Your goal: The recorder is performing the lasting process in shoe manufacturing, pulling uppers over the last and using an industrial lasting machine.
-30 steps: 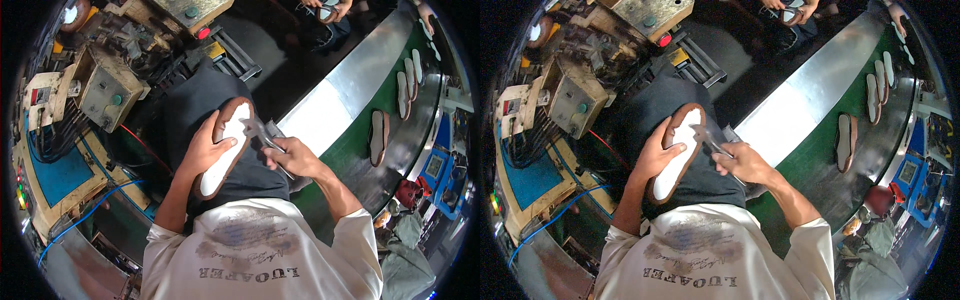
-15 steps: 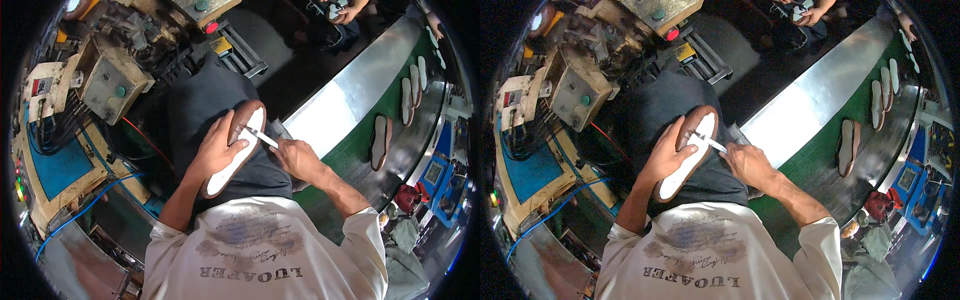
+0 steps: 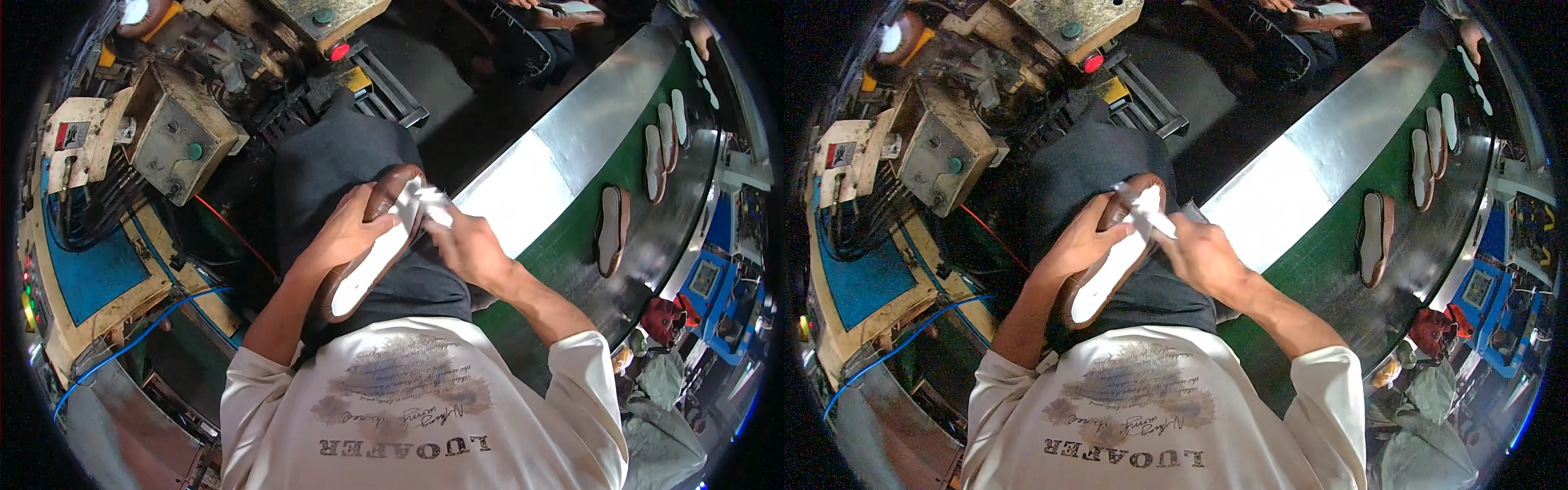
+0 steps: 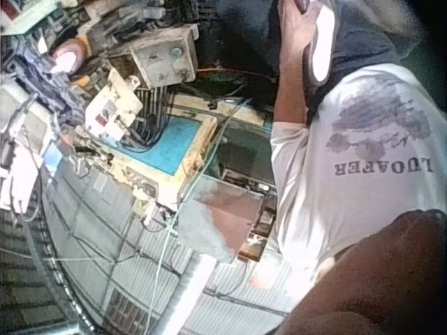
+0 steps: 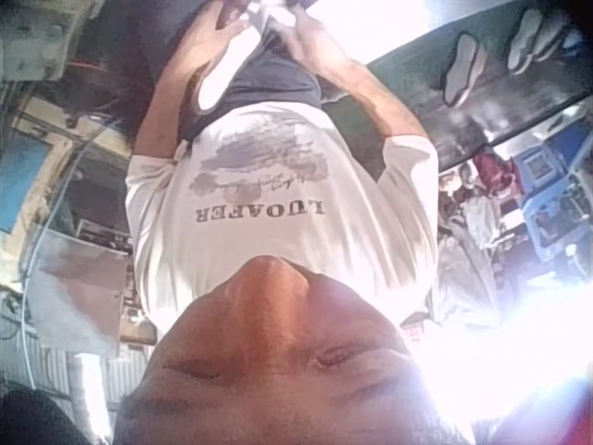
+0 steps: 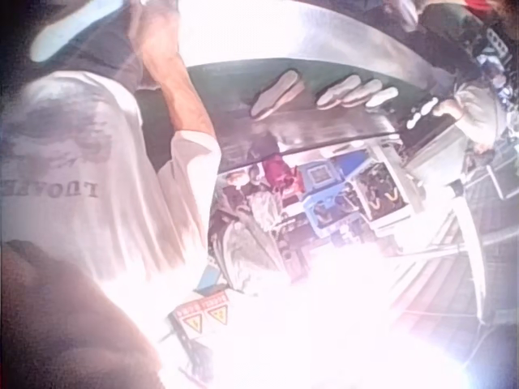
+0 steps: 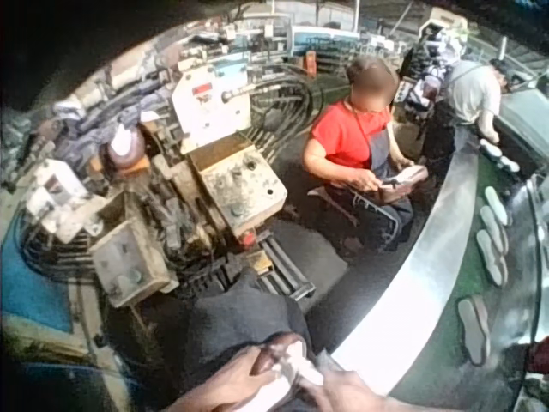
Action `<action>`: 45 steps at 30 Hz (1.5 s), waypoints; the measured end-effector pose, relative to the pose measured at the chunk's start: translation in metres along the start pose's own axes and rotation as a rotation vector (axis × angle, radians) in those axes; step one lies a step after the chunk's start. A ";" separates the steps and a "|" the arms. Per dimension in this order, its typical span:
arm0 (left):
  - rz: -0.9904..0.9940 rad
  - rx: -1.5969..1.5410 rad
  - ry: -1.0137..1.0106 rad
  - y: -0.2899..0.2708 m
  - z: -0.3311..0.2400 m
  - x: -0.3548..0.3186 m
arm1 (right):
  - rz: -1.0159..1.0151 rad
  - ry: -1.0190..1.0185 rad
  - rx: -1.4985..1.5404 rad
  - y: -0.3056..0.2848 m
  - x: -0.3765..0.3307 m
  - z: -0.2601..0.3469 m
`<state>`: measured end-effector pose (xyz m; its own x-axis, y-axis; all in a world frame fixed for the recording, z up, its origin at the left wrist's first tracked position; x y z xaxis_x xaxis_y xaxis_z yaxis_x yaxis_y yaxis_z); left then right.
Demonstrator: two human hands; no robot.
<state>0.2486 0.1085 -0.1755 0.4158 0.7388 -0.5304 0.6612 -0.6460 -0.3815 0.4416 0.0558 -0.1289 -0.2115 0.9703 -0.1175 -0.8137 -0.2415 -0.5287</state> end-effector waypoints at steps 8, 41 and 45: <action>0.130 -0.334 0.124 -0.006 0.028 -0.033 | -0.016 0.135 0.152 0.006 0.013 0.014; -1.141 0.374 -0.958 -0.169 0.581 -0.525 | 0.165 0.603 0.467 0.092 0.028 -0.029; -0.962 0.496 -0.869 -0.199 0.539 -0.463 | 0.121 0.635 0.547 0.087 0.027 -0.038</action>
<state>-0.4119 -0.2088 -0.2624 -0.7104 0.6908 -0.1349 0.0984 -0.0923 -0.9909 0.3851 0.0613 -0.2098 -0.1026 0.7229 -0.6833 -0.9871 -0.1589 -0.0199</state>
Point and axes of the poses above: each hand's wrist, its own x-axis towards the middle knuckle, its own y-axis out of the palm, z = x × y, the point moved 9 cm from there along x, towards the middle knuckle
